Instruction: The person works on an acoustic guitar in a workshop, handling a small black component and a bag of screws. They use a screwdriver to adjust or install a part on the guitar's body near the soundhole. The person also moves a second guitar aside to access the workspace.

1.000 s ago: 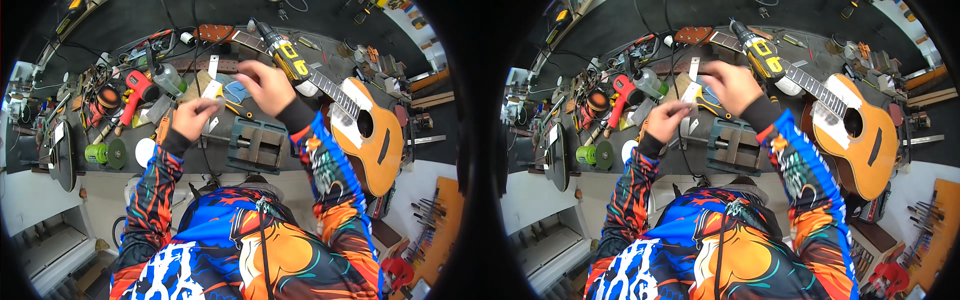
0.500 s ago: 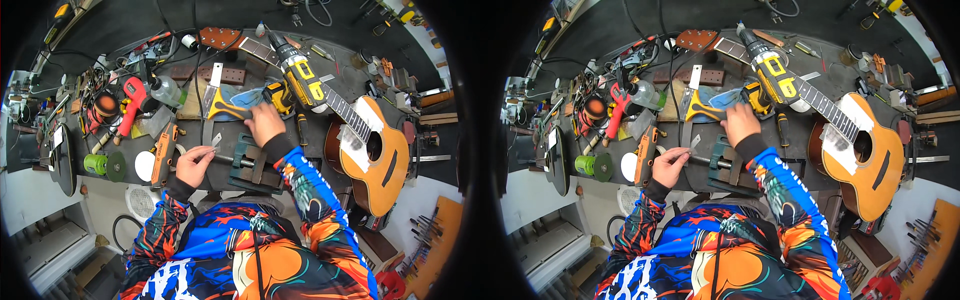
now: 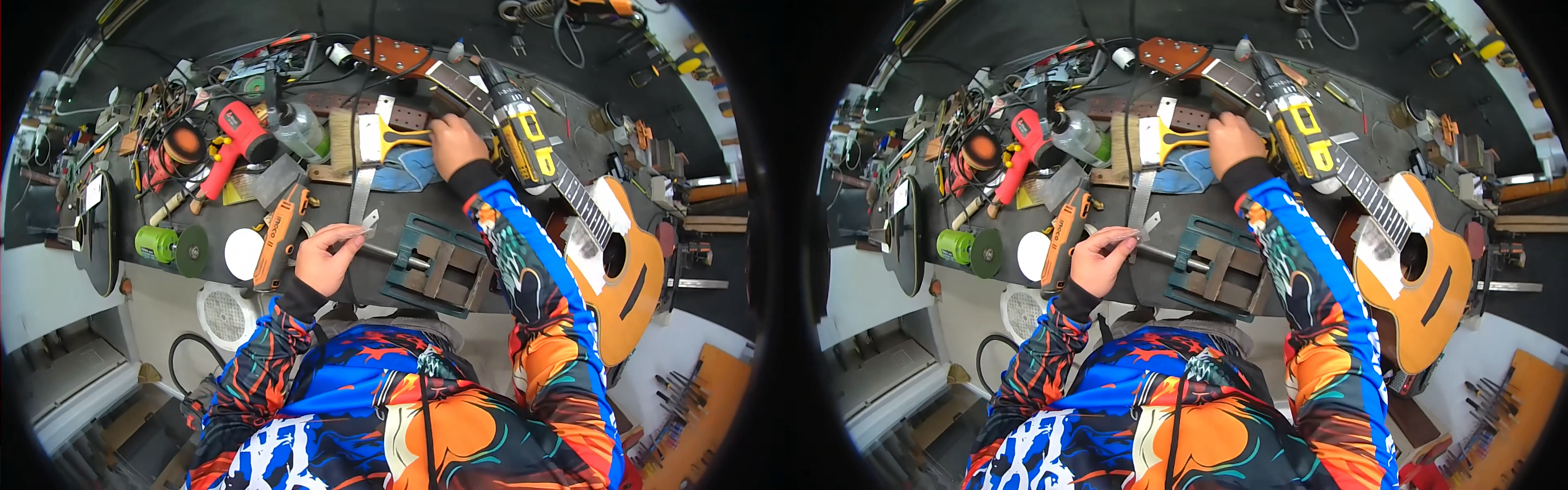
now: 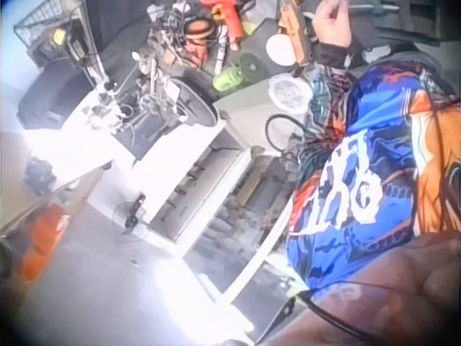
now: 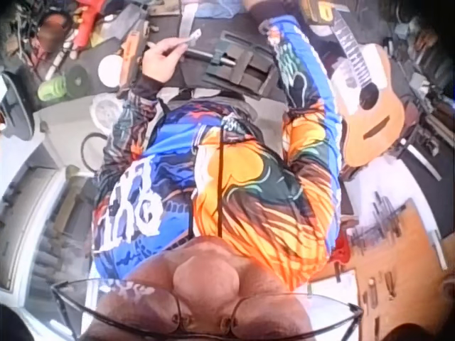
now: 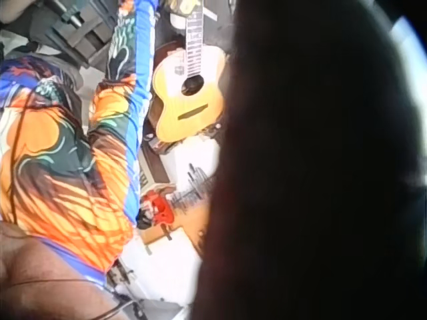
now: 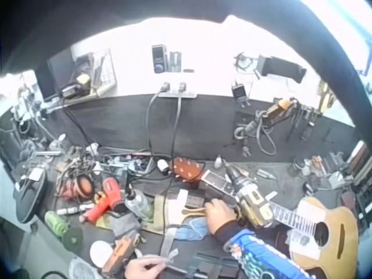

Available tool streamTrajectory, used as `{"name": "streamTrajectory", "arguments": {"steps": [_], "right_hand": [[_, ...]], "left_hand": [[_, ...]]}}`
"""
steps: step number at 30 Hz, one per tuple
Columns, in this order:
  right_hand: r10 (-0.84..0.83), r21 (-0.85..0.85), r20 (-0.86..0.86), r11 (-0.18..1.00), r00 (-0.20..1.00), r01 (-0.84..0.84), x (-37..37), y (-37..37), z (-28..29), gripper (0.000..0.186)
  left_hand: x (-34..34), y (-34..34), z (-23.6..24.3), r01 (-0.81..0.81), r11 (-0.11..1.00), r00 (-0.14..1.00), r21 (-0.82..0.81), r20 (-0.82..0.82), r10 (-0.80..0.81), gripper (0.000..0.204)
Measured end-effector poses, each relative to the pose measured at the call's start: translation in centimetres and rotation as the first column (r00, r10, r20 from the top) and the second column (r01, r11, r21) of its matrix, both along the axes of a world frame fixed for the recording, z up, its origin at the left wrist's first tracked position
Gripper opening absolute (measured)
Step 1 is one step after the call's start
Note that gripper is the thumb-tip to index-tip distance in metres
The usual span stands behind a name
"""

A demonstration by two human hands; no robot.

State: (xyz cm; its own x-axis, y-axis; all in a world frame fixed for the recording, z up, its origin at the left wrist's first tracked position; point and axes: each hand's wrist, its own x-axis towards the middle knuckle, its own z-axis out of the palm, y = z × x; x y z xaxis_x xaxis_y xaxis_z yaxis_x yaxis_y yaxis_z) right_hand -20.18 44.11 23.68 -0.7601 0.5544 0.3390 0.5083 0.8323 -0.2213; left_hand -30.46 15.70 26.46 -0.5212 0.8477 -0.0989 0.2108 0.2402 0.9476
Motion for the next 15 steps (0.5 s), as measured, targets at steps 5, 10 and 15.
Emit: {"name": "streamTrajectory", "arguments": {"steps": [5, 10, 15], "right_hand": [[-0.098, -0.014, 0.232, 0.994, 0.968, 0.104, 0.5, -1.2, 0.5, 0.025], [-0.166, 0.02, 0.386, 0.985, 0.908, 0.172, -1.6, 0.5, 0.1, 0.018], [-0.119, 0.016, 0.594, 0.991, 0.796, 0.136, -4.3, 1.7, 0.5, 0.023]], "left_hand": [[-0.3, -1.5, 0.3, -0.068, 0.998, 0.995, -0.019, 0.066, 0.069, 0.017], [-0.5, -2.2, -0.7, -0.065, 0.996, 0.996, 0.063, 0.07, 0.06, 0.017], [-1.1, -2.8, 0.2, -0.056, 0.997, 0.994, 0.047, 0.095, 0.051, 0.016]]}}
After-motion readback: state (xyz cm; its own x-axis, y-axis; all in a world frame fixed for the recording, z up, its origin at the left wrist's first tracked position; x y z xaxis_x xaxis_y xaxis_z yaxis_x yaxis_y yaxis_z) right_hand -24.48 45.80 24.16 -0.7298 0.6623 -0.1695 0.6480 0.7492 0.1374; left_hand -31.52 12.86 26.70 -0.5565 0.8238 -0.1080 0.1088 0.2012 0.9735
